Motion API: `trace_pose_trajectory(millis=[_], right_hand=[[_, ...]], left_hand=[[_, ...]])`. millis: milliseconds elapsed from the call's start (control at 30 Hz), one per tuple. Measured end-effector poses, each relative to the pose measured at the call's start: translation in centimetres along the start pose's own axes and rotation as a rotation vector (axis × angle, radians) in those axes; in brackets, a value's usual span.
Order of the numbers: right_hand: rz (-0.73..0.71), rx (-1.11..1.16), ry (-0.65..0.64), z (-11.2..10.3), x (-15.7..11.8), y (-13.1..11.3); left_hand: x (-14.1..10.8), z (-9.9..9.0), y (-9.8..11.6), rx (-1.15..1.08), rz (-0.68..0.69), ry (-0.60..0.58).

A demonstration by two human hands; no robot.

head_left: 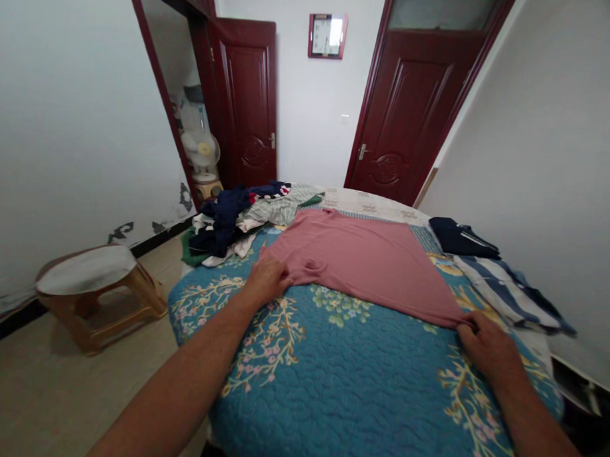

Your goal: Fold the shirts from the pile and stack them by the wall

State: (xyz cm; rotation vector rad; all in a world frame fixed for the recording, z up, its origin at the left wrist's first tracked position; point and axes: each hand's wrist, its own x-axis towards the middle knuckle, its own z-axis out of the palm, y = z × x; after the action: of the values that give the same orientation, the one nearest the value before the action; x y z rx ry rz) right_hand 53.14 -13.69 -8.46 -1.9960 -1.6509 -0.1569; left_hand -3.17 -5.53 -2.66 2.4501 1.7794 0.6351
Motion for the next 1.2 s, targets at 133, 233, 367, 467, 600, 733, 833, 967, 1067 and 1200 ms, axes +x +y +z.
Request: trace_pose_trajectory(millis=[133,233,367,467,600,733,833,967,1067,1200], right_hand=[[0.027,-0.003,-0.018,0.0,0.1,0.2],[0.032,-0.003,-0.027,0.0,0.0,0.3],[0.029,-0.009,-0.014,0.1,0.0,0.4],[0.009,-0.008,-0.011,0.1,0.1,0.2],[0.004,-0.006,-0.022,-0.3,0.0,-0.3],[0.028,0.017,-0.037,-1.0,-0.2,-1.2],[0.098,0.023,-0.043,-1.5,-0.4,-1.8],[0.122,0.014,-0.056,-1.5,-0.4,-2.0],[0.056,0.038,-0.057,-1.3,-0.4,-1.8],[-0.042,0.065,-0.037,-1.2,-0.2,-1.8]], left_hand=[[-0.3,0.7,1.6,0.051,0.018,0.007],[-0.3,0.8,1.6,0.072,-0.055,0.108],[-0.1,0.7,1.0,0.040,-0.240,0.013],[0.0,0.7,0.8,0.015,-0.308,-0.041],[0.1,0.5,0.6,0.040,-0.241,0.014],[0.4,0.1,0.4,-0.030,-0.263,0.090],[0.8,0.0,0.0,-0.122,-0.340,0.128],[1.0,0.4,-0.7,-0.262,-0.304,0.118],[1.0,0.7,-1.1,-0.356,-0.164,0.061],[1.6,-0.1,-1.1,-0.392,-0.037,0.067]])
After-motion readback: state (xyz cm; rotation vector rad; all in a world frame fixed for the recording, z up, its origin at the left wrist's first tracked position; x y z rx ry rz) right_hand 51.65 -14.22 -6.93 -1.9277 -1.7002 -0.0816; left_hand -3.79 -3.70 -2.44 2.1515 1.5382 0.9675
